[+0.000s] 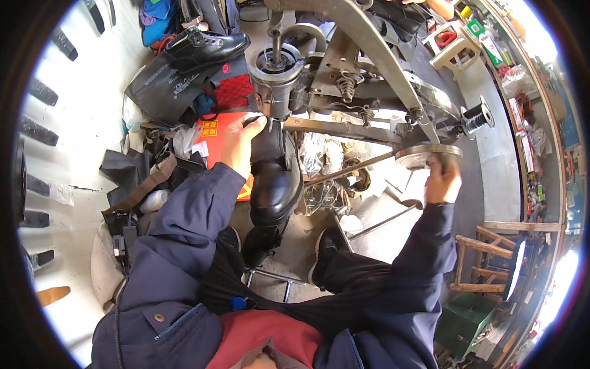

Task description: The person operates a sewing machine to stitch a black shoe, repeatedly guiding the shoe under the needle and turning the wheel to advance the stitching. The person adjusts the shoe position multiple times to continue sewing along the edge.

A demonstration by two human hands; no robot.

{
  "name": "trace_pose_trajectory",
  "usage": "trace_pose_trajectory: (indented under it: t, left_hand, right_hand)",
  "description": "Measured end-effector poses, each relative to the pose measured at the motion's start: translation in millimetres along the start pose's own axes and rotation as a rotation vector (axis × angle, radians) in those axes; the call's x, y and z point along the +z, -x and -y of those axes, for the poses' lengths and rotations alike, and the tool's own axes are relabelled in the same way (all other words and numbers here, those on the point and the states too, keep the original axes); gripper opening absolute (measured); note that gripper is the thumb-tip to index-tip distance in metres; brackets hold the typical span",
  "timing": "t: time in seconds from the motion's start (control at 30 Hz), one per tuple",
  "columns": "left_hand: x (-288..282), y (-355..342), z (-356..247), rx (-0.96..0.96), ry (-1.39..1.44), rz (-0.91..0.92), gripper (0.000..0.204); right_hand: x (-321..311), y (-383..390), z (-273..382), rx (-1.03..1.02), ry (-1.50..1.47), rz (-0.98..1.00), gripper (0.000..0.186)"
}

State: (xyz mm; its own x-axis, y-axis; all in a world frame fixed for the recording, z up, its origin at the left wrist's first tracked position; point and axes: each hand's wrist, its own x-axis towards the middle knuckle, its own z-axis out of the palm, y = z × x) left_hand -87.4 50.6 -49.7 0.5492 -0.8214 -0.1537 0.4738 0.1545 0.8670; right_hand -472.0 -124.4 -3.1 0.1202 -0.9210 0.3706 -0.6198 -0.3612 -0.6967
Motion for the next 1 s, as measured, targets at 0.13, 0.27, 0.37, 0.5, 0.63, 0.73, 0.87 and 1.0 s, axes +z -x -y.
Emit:
trace_pose_trajectory:
  t: [0.13,0.27,0.37,0.5,0.63,0.73,0.87,1.0]
  left_hand:
    - [-1,-1,1,0.018,-0.038,0.013,0.011]
    - [-1,-2,2,0.021,-0.061,0.015,0.012]
    - [1,-1,2,0.054,-0.089,0.001,0.011]
    - [3,-1,3,0.075,-0.091,-0.027,0.010]
    - [1,-3,4,0.158,-0.147,-0.004,0.005]
    - [1,-4,4,0.129,-0.127,0.030,0.005]
    - [0,-4,2,0.087,-0.096,0.040,0.006]
    - [0,-6,3,0.098,-0.085,0.056,0.005]
  right_hand:
    - [-27,-25,-55,0.117,0.087,-0.144,0.012]
    - [-8,-22,-128,0.195,0.276,-0.174,0.018]
    - [33,6,-123,0.436,0.058,0.136,0.016]
    - [57,35,-41,0.394,-0.183,0.503,0.018]
    - [15,10,5,0.157,-0.166,0.194,0.019]
    - [-25,-18,-26,0.064,-0.003,-0.022,0.019]
    - [-10,-27,-113,0.049,0.262,-0.190,0.013]
    - [31,10,-114,0.567,-0.105,0.253,0.013]
